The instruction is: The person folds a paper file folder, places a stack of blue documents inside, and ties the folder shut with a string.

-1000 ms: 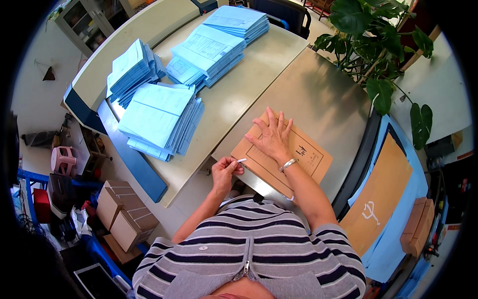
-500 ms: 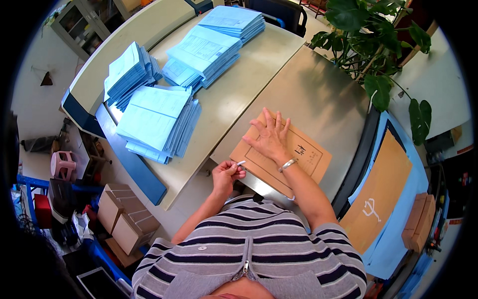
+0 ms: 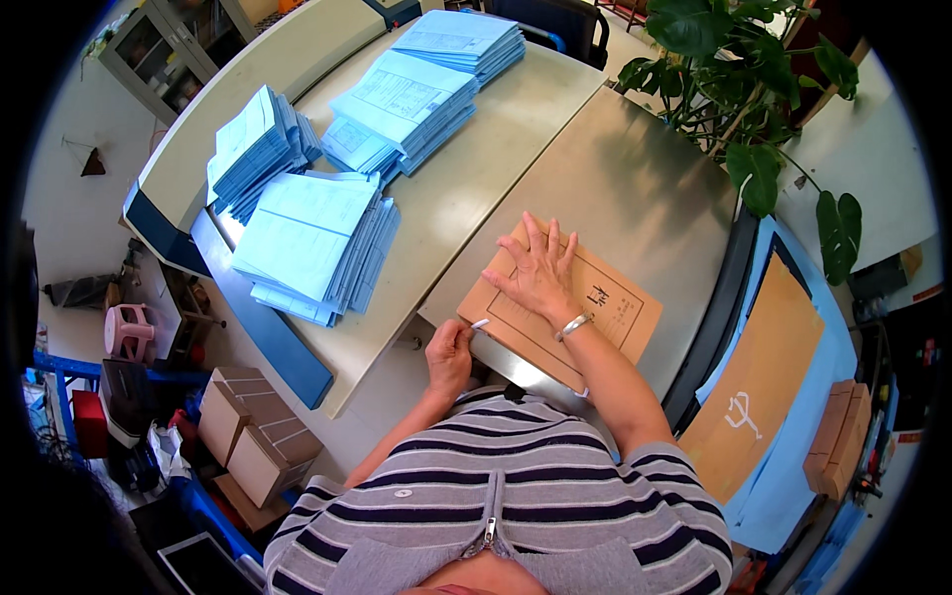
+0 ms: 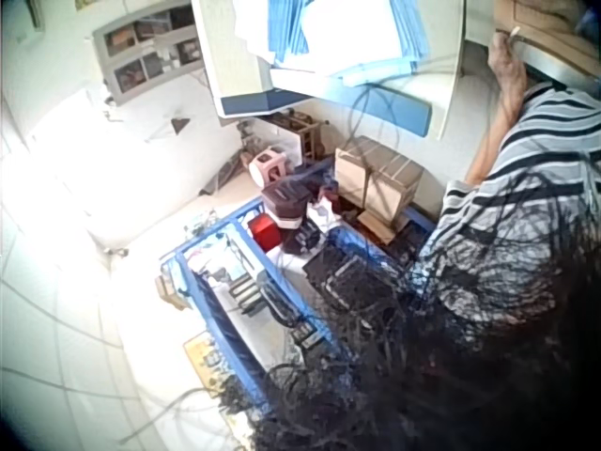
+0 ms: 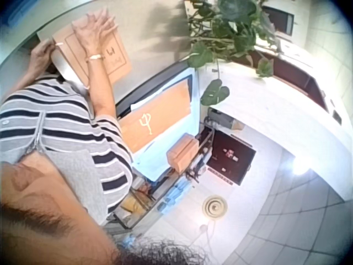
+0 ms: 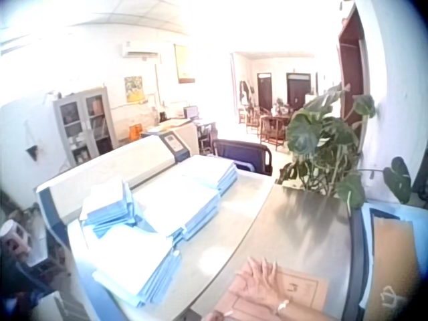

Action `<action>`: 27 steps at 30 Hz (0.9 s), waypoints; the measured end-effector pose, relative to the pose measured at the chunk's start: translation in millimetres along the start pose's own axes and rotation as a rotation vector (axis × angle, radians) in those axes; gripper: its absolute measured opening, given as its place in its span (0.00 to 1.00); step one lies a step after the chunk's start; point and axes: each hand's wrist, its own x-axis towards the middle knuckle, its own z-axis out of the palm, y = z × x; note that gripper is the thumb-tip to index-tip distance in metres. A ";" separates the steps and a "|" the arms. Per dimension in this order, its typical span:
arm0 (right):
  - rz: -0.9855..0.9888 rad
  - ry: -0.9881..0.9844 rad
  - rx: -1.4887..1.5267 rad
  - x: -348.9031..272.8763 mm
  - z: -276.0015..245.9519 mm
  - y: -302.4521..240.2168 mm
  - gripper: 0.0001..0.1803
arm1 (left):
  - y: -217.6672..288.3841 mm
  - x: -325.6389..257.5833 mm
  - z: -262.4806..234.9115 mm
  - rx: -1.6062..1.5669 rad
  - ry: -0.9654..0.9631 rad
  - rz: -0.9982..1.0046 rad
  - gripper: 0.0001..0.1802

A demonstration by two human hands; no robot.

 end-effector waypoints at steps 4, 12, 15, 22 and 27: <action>-0.002 0.000 0.007 0.4 0.2 0.5 0.34 | -5.6 -3.7 5.0 -0.107 0.042 -0.090 0.05; -0.010 0.002 0.012 0.2 0.9 2.1 0.35 | -2.0 -6.0 5.3 -0.125 0.048 -0.153 0.06; -0.013 0.000 0.011 0.4 1.0 1.6 0.35 | -2.6 -6.4 5.0 -0.099 0.033 -0.101 0.05; -0.048 0.042 -0.006 -2.3 1.5 4.0 0.32 | -0.7 -6.2 3.5 -0.015 0.036 0.050 0.05; -0.031 0.081 0.000 -4.7 3.5 1.3 0.32 | 1.2 -2.4 6.5 -0.013 0.085 -0.040 0.06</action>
